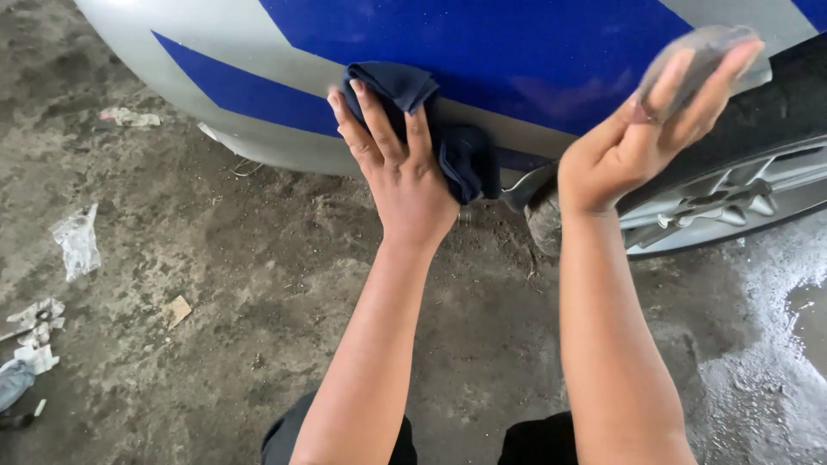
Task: Sanding a car bumper using sandpaper and a cloth to prepare the surface for painting or repair.
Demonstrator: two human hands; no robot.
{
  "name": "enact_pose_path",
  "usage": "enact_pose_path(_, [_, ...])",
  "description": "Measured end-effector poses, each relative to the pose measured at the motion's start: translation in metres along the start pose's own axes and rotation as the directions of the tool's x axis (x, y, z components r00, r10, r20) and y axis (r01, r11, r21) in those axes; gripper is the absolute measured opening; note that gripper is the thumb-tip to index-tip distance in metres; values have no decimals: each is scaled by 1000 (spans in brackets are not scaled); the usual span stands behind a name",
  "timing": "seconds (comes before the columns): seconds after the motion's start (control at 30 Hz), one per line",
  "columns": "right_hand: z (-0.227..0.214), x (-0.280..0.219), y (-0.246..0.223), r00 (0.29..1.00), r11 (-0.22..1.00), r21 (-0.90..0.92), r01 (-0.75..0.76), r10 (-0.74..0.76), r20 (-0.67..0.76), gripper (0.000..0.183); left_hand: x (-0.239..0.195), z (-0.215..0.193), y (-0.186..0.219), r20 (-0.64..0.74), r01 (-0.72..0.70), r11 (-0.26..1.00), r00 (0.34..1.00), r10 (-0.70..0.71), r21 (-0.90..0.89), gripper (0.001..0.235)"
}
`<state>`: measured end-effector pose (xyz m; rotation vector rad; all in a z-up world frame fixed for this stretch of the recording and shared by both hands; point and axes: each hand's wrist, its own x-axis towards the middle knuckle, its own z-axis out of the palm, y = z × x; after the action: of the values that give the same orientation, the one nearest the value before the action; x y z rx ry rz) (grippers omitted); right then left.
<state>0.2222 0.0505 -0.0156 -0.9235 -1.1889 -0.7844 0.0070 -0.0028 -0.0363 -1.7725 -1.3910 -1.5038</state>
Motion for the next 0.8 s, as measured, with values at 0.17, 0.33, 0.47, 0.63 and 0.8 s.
enact_pose_path(0.17, [11, -19, -36, 961, 967, 229, 115, -167, 222, 43, 8, -8, 12, 181, 79, 986, 978, -106, 149, 45])
enact_pose_path(0.33, [6, -29, -70, 836, 914, 350, 205, -349, 424, 31, 6, 1, 8, 146, 39, 954, 986, -86, 298, 38])
enact_pose_path(0.47, [10, -27, -21, 950, 976, 189, 103, -153, 273, 52, 6, -3, 8, 223, 28, 973, 971, -81, 231, 47])
enact_pose_path(0.63, [2, -7, 11, 1000, 998, 67, -22, 23, -1, 39, 5, -1, 9, 248, 13, 954, 964, -91, 300, 68])
enact_pose_path(0.8, [3, -18, -20, 937, 976, 149, 158, -196, 290, 52, 5, 1, 15, 179, 6, 959, 982, -59, 283, 40])
